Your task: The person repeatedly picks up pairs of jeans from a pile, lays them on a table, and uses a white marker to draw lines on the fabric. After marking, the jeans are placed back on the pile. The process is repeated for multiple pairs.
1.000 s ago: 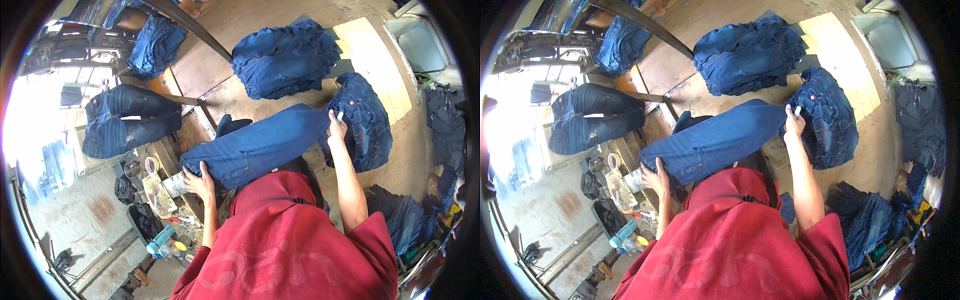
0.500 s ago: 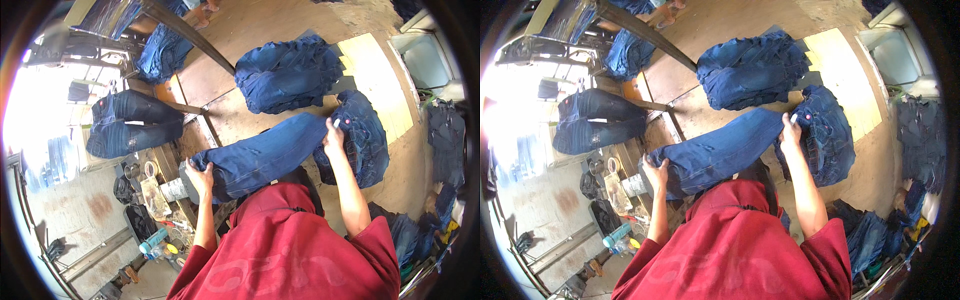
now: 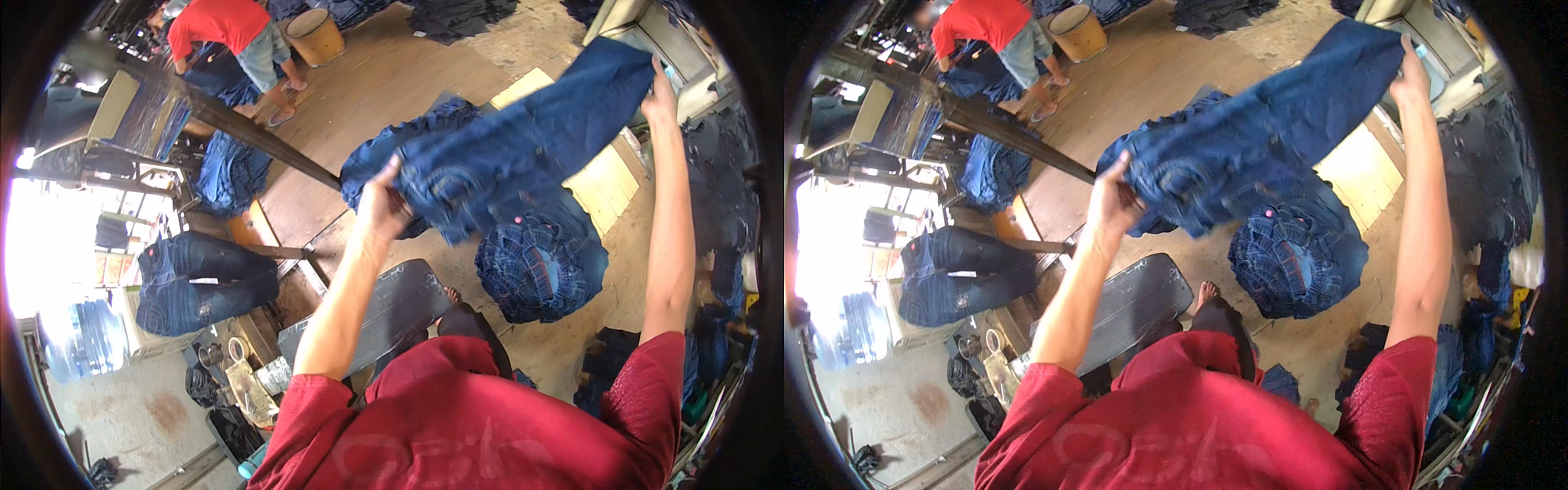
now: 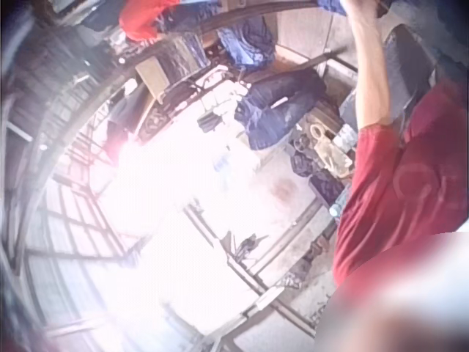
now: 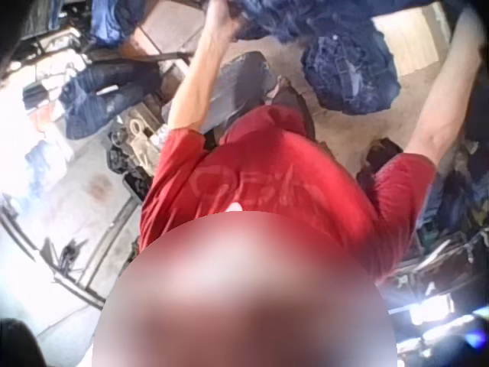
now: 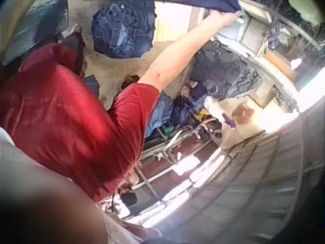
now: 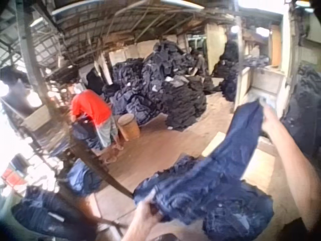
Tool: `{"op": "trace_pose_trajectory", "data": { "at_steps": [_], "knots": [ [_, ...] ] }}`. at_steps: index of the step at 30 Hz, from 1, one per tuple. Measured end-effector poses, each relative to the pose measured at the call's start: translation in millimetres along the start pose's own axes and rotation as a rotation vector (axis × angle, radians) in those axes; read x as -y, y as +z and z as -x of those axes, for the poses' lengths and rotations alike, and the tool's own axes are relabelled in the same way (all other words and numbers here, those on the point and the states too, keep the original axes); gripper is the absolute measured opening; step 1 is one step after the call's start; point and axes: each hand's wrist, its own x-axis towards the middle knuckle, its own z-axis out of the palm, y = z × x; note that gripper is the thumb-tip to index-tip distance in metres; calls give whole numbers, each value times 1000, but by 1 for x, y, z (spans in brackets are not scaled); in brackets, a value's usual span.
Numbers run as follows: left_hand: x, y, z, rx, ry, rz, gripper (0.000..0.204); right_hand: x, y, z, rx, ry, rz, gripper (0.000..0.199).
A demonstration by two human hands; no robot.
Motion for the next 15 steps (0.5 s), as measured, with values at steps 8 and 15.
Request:
{"op": "trace_pose_trajectory", "data": {
  "at_steps": [8, 15],
  "knots": [
    [-88, -53, -76, 143, 158, -131, 43, -46, -96, 7, 181, 79, 765, 32],
    [-73, -290, -41, -794, 54, -450, 72, -228, -259, 185, 682, 300, 2028, 75]
  ]
}}
